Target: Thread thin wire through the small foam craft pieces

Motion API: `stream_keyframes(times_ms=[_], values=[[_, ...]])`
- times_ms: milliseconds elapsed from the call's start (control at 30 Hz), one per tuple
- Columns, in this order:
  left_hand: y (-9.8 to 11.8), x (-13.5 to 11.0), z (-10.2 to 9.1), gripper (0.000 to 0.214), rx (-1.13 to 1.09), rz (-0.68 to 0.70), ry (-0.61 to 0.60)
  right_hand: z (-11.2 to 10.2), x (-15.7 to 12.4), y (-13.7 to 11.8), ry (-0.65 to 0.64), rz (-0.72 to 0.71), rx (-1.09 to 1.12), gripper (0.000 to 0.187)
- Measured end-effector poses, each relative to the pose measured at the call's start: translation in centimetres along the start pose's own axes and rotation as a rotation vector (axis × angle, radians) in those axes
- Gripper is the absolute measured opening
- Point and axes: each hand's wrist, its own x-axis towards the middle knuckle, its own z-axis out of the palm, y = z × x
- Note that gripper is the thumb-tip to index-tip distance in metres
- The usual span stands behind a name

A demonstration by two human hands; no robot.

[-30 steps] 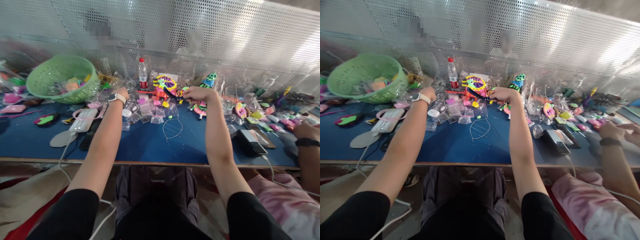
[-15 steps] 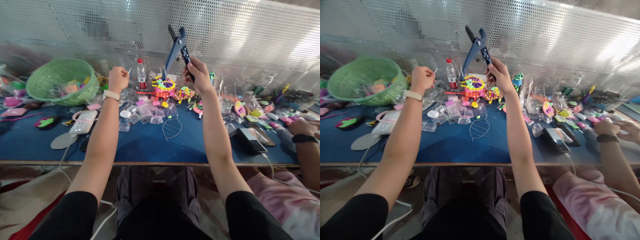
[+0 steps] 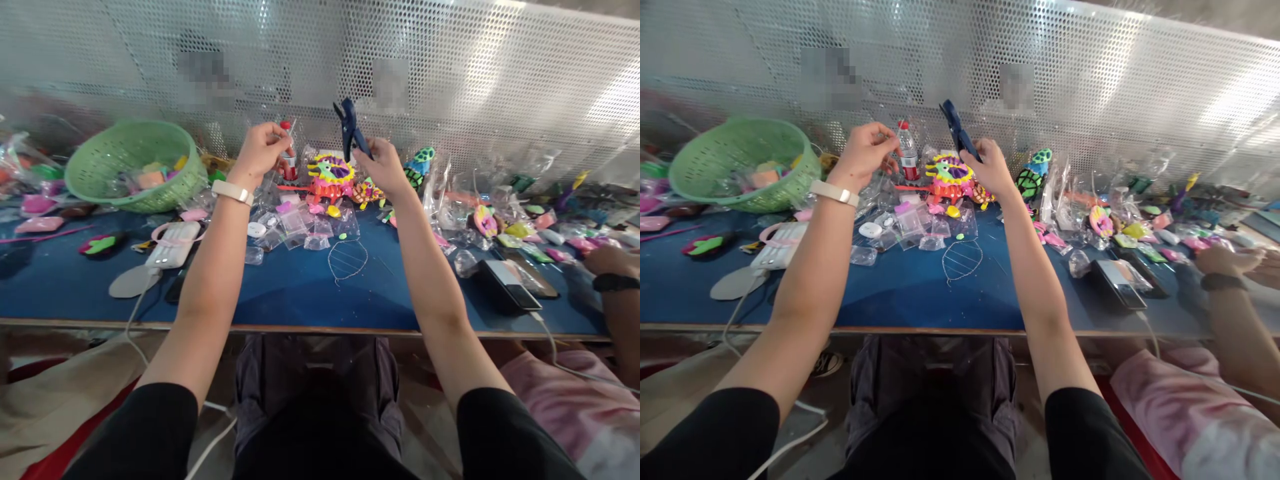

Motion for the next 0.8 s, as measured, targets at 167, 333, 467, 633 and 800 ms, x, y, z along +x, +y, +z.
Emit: stream_keyframes(times_ms=[167,333,467,633,800], values=[[-1.3,1.0,0.6,0.029,-0.085,0.086,0.097,1.0,-0.2,-0.8,-0.060,0.153,0.057,0.060],[-4.2,2.1,0.5,0.013,-0.008,0.047,0.328,0.8,-0.1,-0.9,-0.047,0.147,0.089,0.060],[-5.7,2.1,-0.6,0.017,0.093,-0.038,0.331,0.8,-0.1,-0.6,-0.047,0.131,0.076,0.063],[-7.0,2.7,-0.6,0.045,0.110,-0.095,0.261,1.1,-0.2,-0.8,-0.037,0.160,0.085,0.064],[-7.5,3.5,0.2,0.010,0.011,-0.008,0.388,1.3,-0.1,-0.8,-0.065,0.136,0.047,0.067]])
